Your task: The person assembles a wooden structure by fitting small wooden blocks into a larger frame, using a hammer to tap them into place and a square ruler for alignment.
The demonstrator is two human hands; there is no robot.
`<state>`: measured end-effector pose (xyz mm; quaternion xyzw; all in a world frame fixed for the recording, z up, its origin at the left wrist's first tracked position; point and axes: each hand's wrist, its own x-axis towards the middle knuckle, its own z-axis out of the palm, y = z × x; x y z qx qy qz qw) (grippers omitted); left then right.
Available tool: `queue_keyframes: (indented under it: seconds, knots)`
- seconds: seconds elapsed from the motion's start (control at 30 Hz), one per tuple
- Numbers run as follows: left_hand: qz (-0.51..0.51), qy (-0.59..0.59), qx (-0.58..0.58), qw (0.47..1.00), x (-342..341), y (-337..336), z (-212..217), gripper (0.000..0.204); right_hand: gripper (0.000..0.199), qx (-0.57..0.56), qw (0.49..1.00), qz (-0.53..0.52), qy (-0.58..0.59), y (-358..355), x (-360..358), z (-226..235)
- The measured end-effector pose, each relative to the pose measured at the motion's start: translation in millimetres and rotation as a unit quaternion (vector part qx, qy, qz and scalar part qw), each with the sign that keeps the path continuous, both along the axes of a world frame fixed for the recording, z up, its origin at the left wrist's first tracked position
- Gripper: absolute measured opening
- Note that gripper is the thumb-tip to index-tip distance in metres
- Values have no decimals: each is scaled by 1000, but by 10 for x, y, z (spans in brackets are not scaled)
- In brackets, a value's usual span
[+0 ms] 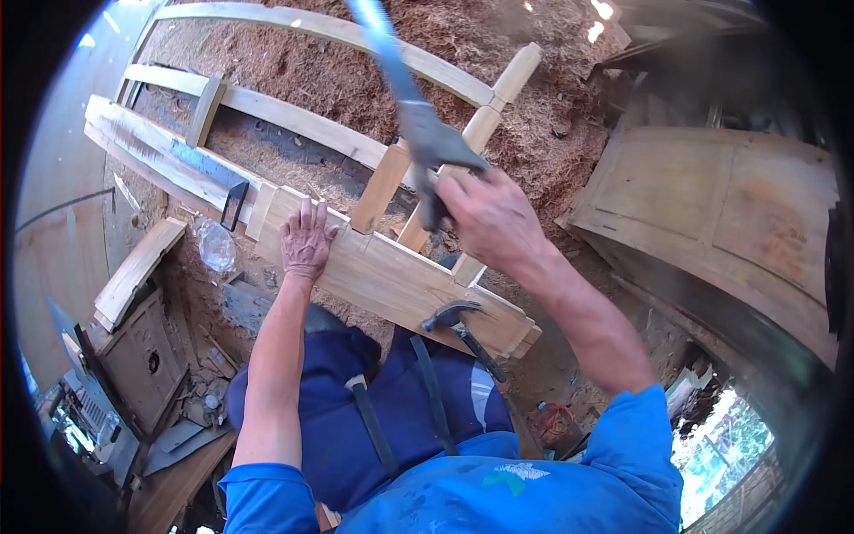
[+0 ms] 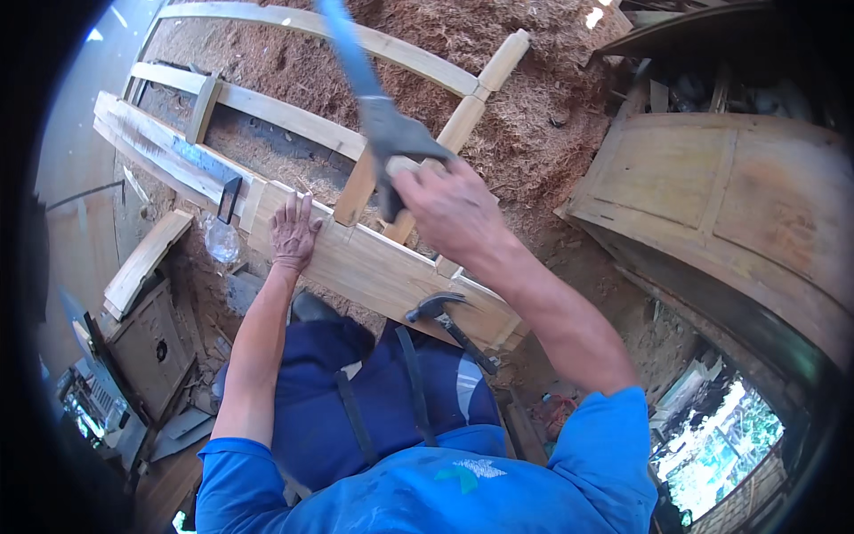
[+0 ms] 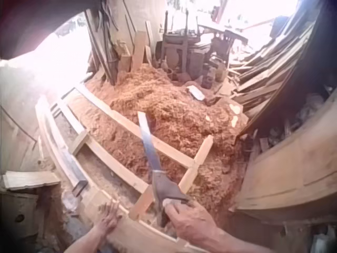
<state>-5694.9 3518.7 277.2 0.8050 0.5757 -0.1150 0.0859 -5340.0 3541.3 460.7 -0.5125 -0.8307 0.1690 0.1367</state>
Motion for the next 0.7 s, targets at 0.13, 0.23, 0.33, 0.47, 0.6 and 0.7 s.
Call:
queue_keyframes:
  seconds: [0.13,0.23,0.33,0.47,0.6,0.7]
  knots:
    - [-48,35,-40,997,117,181,177,61,46,-96,986,-131,46,-1151,815,114]
    - [-90,46,-144,984,297,425,384,52,51,-127,959,-230,105,-2104,1030,43]
    - [-116,153,-205,960,391,916,460,46,56,-155,930,-285,173,-2646,830,271]
    - [-104,237,-208,943,1680,1308,892,25,56,-182,903,-337,193,-3269,654,669]
    - [-304,25,-367,879,2859,1259,738,39,47,-191,805,-494,266,-3668,262,886]
    - [-187,-182,-425,867,3237,788,413,76,46,-166,837,-485,189,-3569,36,1216]
